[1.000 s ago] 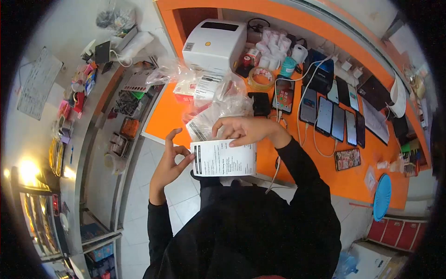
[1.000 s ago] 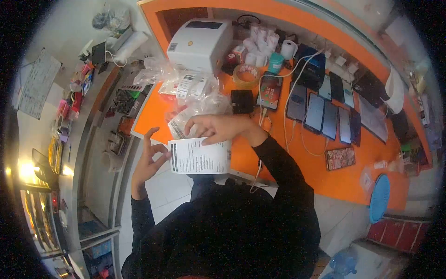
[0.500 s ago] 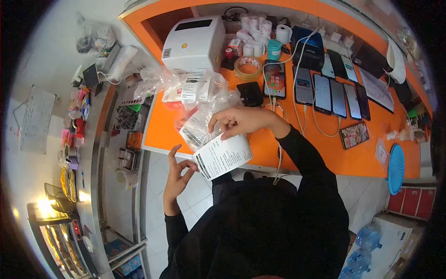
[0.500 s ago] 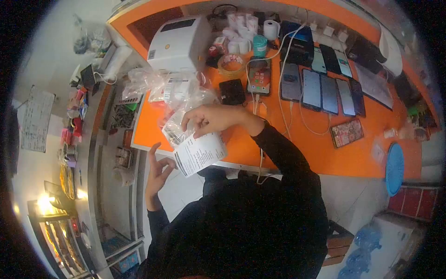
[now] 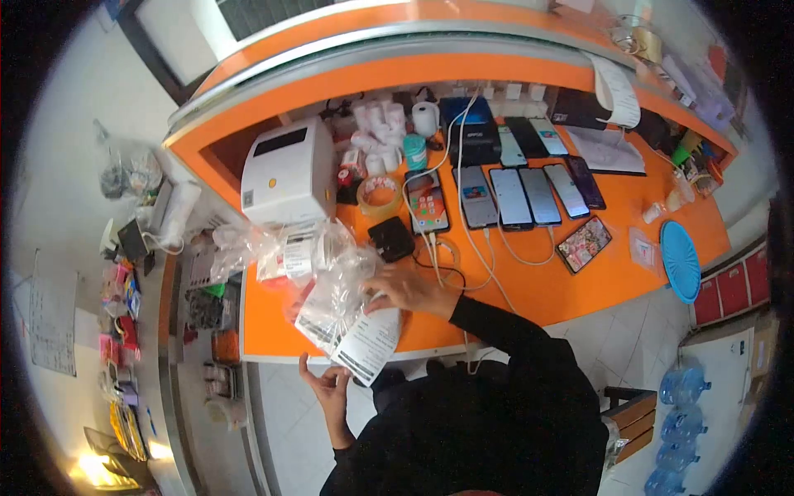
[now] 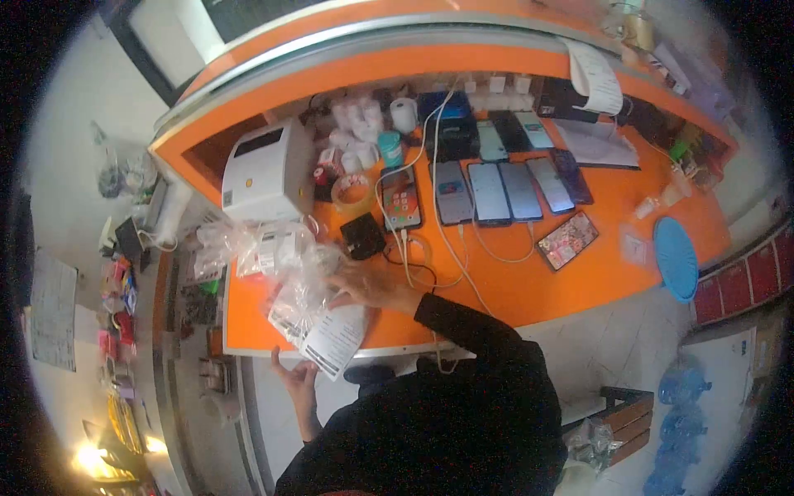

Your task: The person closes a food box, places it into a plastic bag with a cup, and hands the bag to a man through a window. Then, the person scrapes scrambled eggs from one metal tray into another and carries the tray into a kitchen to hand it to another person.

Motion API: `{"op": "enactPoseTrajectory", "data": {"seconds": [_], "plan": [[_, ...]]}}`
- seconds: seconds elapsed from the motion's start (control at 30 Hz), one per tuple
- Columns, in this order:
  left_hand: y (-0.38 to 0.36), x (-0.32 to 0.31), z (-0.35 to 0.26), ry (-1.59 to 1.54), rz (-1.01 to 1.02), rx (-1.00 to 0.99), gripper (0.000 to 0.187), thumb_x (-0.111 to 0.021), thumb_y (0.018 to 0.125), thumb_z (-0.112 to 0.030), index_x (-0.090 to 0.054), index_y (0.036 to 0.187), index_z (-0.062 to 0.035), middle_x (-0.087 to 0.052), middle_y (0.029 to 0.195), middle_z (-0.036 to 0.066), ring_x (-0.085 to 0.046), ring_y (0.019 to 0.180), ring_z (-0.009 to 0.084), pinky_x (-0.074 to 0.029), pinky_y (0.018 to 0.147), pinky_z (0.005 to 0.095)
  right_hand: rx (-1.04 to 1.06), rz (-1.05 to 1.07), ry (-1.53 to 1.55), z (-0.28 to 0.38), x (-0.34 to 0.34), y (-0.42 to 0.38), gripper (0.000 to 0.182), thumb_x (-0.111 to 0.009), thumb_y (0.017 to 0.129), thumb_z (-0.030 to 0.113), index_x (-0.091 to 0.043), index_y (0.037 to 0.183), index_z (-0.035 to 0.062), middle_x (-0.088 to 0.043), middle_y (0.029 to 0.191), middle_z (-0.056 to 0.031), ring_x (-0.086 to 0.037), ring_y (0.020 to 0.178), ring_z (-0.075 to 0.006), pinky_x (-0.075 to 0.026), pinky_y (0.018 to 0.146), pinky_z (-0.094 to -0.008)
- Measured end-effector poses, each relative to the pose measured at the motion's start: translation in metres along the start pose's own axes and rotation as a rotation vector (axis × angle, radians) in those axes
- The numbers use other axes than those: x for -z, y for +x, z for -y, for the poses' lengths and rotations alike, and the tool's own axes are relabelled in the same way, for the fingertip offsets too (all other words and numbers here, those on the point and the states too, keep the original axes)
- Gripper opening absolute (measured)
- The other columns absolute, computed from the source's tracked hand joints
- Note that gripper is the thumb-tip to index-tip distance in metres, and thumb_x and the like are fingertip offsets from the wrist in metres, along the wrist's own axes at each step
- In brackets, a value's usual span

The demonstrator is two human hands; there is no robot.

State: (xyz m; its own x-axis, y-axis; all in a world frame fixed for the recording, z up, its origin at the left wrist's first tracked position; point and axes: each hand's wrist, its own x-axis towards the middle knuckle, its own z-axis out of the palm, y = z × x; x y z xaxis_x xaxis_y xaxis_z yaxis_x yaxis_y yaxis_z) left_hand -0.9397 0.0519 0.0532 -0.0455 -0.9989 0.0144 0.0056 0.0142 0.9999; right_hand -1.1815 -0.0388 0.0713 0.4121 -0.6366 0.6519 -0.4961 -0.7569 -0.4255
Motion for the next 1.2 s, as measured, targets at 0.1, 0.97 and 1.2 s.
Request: {"op": "enactPoseTrajectory", "data": {"seconds": [0.1, 0.97, 1.2], "plan": [[0.006, -0.001, 0.025, 0.217, -0.061, -0.143, 0.086, -0.052, 0.061, 0.010, 0.002, 0.125, -0.0113, -0.038, 0.056, -0.002, -0.039, 0.050, 0.0080, -0.035, 0.053, 0.0179, -0.108, 0.018, -0.033, 0.003, -0.002, -0.007, 0.049, -0.061, 0.067, 0.037, -0.049, 0.097, 0.0004, -0.058, 0.078, -0.0114, -0.055, 0.070, -0.0261, -0.043, 0.062, -0.0317], [-0.037, -0.017, -0.114, -0.488, 0.829, -0.026, 0.069, -0.049, 0.079, -0.030, -0.009, 0.129, -0.0053, -0.042, 0.112, 0.021, -0.045, 0.098, 0.0228, -0.033, 0.084, 0.0335, -0.702, -0.035, 1.285, 0.103, -0.003, 0.037, 0.025, -0.044, 0.084, 0.012, -0.052, 0.104, -0.0005, -0.056, 0.088, -0.0019, -0.048, 0.075, -0.0047, -0.041, 0.065, -0.0170], [-0.041, -0.042, -0.111, -0.608, 0.703, 0.117, 0.076, -0.047, 0.080, -0.030, 0.007, 0.129, -0.0129, -0.036, 0.118, 0.022, -0.046, 0.099, 0.0245, -0.031, 0.087, 0.0317, -0.660, 0.058, 1.328, 0.105, 0.015, 0.030, 0.028, -0.047, 0.082, 0.011, -0.049, 0.107, -0.0015, -0.056, 0.092, -0.0055, -0.051, 0.077, -0.0069, -0.042, 0.066, -0.0180]]}}
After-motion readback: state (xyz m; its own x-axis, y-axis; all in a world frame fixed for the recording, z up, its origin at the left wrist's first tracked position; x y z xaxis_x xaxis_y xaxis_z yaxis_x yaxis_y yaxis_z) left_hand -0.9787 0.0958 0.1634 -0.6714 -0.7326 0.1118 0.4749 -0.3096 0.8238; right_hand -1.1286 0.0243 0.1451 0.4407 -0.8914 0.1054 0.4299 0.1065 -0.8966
